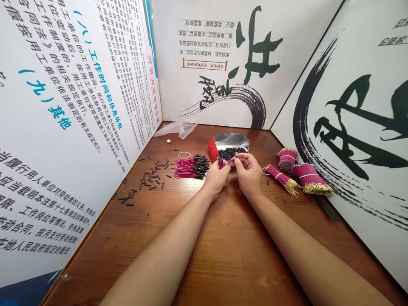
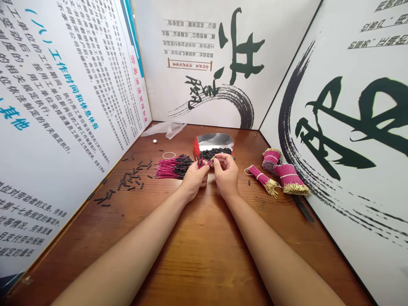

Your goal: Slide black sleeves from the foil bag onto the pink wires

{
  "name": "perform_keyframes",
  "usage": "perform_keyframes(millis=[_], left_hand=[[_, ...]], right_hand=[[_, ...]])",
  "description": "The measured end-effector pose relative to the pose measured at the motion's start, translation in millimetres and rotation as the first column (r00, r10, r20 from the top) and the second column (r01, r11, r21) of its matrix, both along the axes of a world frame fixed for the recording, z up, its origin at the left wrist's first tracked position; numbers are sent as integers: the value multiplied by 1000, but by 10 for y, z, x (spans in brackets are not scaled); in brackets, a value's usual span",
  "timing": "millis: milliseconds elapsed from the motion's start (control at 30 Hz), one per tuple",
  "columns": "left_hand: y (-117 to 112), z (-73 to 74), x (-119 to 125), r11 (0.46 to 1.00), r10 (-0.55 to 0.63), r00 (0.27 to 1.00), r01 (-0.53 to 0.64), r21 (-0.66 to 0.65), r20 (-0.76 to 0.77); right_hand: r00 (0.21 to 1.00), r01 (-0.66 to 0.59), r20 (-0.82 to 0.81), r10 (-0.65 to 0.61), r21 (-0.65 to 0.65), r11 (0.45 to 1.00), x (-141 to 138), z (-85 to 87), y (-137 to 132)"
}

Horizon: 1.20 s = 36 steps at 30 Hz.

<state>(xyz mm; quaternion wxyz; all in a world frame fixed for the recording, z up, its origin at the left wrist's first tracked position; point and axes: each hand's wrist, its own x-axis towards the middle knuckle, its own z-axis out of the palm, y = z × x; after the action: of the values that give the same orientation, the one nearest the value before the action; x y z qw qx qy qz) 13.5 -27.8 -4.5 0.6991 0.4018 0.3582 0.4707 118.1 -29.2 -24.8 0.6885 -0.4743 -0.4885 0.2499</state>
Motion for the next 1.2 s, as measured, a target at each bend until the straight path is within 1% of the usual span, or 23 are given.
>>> perform_keyframes(millis=[200,433,567,1000,1200], left_hand=[[6,-15,2,1000,3,1000,-3,3,8],[0,3,-4,1000,15,998,-14,-26,59],[1,8,-13,999,16,997,-13,-41,75],[0,6,-32,997,25,995,-18,-74,99],[11,12,-33,997,14,992,-3,-83,125]], right_hand=[[1000,-23,6,23,-18,1000,-12,3,-6],[997,-74,-22,73,-66,995,-28,0,-10],[996,-85,-21,84,-66,994,-23,-16,-3],[992,-86,90,90,-47,995,-41,-26,-29],[984,-70,159,79,-61,996,-31,-25,-50]])
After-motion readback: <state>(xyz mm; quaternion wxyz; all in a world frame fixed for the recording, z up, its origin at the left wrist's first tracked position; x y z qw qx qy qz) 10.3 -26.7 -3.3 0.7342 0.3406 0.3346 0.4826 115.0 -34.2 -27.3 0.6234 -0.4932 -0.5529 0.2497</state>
